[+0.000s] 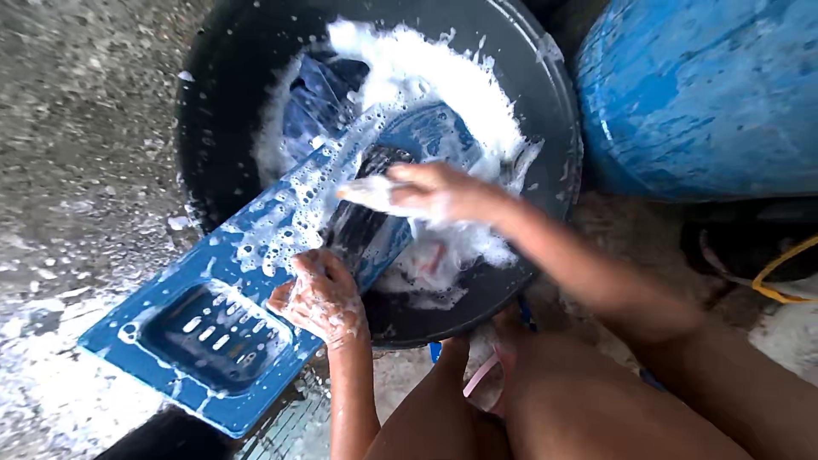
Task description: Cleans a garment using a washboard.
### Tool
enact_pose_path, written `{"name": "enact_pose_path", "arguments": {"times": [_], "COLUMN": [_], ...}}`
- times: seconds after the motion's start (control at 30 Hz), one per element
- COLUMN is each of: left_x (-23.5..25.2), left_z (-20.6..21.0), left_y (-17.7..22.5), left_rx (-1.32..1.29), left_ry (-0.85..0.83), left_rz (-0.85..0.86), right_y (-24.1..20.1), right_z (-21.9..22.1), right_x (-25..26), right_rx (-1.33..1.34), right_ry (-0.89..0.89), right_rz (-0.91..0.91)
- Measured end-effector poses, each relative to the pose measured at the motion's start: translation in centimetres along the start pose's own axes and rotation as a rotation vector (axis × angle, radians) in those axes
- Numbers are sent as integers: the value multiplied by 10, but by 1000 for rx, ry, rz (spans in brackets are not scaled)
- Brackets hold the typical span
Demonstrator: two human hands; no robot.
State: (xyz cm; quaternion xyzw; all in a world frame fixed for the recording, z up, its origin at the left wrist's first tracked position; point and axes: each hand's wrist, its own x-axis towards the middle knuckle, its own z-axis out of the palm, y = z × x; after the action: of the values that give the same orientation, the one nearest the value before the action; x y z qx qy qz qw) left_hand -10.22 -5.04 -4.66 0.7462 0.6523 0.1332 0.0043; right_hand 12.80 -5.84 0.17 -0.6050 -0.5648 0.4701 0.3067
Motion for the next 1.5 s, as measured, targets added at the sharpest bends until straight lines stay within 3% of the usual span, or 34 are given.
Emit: {"name": "enact_pose_path", "arguments": {"times": [0.07,0.13,0.2,0.3,0.33,0.4,0.47,0.53,0.6,0.67,0.73,0.8,0.87,0.93,1.07,1.1,1.17,1.23,1.3,1.37,1.43,1.5], "left_x": [-3,-3,-4,-3,-1,-1,-3,-3,-4,-1,3,0,0,-1,-1,0,-2,-3,-4,-3,7,23], "left_z": [-4,-5,-2,-4,-4,-3,-6,-6,-6,-7,-6,-5,-5,-4,-4,-2,0,1,0,-5,-12,-21], "left_y": [0,-1,-3,1,3,5,2,1,-1,2,7,7,4,2,9,10,10,6,1,0,7,25], "left_rx": [14,35,90,81,74,60,61,76,88,66,35,52,71,97,92,81,72,81,96,101,14,-253], "left_ry": [-7,-11,6,7,24,36,14,1,-20,-25,14,22,17,15,21,39,58,70,55,-10,-97,-211], "left_rz": [-18,-23,1,-2,-4,-9,-11,7,14,16,11,12,21,38,41,48,55,69,83,117,171,165], "right_y": [-25,-8,29,76,76,47,9,13,47,76,70,36,13,29,84,82,55,24,28,56,82,96], "right_z": [80,126,102,18,4,30,102,128,86,26,2,46,109,112,4,-10,16,88,111,68,2,-48], "right_x": [14,24,40,70,76,73,48,41,58,78,87,71,44,42,83,88,75,46,39,56,73,76], "right_rx": [-194,-328,-464,-597,-598,-573,-470,-414,-539,-677,-676,-628,-518,-504,-698,-696,-668,-558,-514,-597,-638,-452], "right_ry": [238,333,399,505,538,608,546,500,533,536,563,596,506,453,502,529,593,520,445,491,453,422], "right_rz": [-157,-268,-118,354,414,256,-49,-253,-105,213,325,101,-214,-284,311,368,206,-110,-286,-77,322,564]}}
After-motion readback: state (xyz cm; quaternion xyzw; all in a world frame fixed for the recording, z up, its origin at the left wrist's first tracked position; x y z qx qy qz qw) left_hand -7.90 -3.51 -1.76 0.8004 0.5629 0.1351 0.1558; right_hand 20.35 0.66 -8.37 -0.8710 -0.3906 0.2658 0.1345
